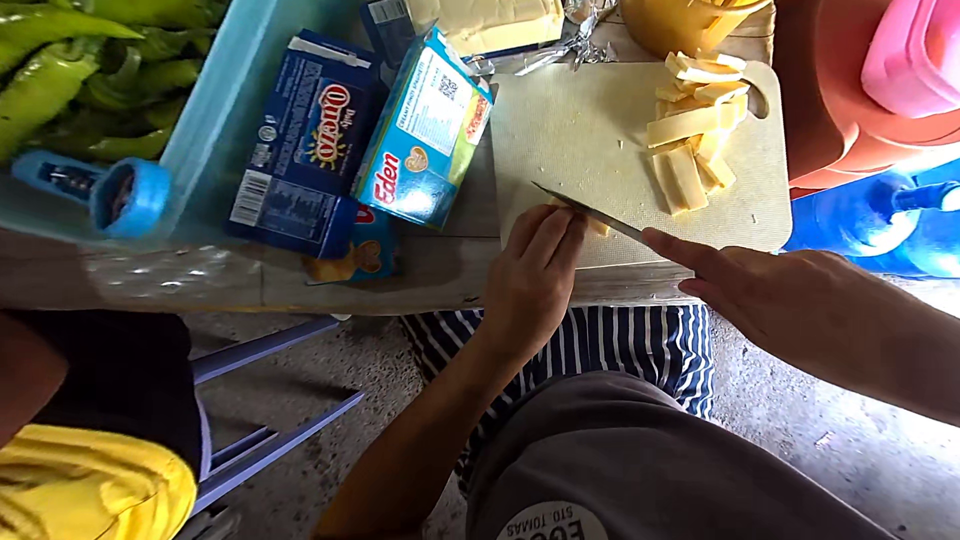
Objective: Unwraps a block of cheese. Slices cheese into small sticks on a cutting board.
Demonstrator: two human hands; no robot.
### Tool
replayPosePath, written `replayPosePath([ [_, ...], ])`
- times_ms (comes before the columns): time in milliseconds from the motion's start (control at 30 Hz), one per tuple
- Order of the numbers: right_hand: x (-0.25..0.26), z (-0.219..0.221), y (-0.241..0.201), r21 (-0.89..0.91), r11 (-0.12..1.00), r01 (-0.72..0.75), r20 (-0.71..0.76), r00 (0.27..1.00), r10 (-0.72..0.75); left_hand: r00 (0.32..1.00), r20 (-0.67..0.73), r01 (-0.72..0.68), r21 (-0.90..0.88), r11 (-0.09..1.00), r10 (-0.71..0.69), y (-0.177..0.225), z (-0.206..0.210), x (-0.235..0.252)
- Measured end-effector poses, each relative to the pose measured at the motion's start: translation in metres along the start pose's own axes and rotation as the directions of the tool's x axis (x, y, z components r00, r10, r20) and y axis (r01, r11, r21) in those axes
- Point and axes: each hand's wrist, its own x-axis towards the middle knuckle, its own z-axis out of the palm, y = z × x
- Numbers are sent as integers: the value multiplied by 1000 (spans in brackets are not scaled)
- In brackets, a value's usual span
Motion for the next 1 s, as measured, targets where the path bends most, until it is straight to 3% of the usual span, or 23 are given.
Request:
replayPosePath([
  [267,8,12,1,32,999,-4,46,999,2,1000,6,17,4,1000,-17,0,-1,0],
  [333,8,15,9,194,980,-43,66,997,31,1000,4,21,-11,1000,-21,0,0,0],
  [400,8,8,20,439,886,-152,183,980,78,999,-6,32,-30,999,-32,0,0,-1],
  [433,7,5,22,480,863,-158,172,982,84,999,-18,32,-36,999,-32,0,1,-1],
  [533,2,0,9,246,968,-43,21,999,39,998,-44,44,-43,998,-46,0,1,-3],
  [667,-4,-3,-1,44,999,-13,24,1000,12,998,-41,44,-31,999,-45,1,2,-2],
  [867,1,-3,-5,-9,1000,-26,113,993,26,998,-32,50,-11,999,-50,1,2,-1],
  [1000,4,9,-3,80,995,-62,111,992,53,999,-26,44,-7,999,-45,0,1,0],
])
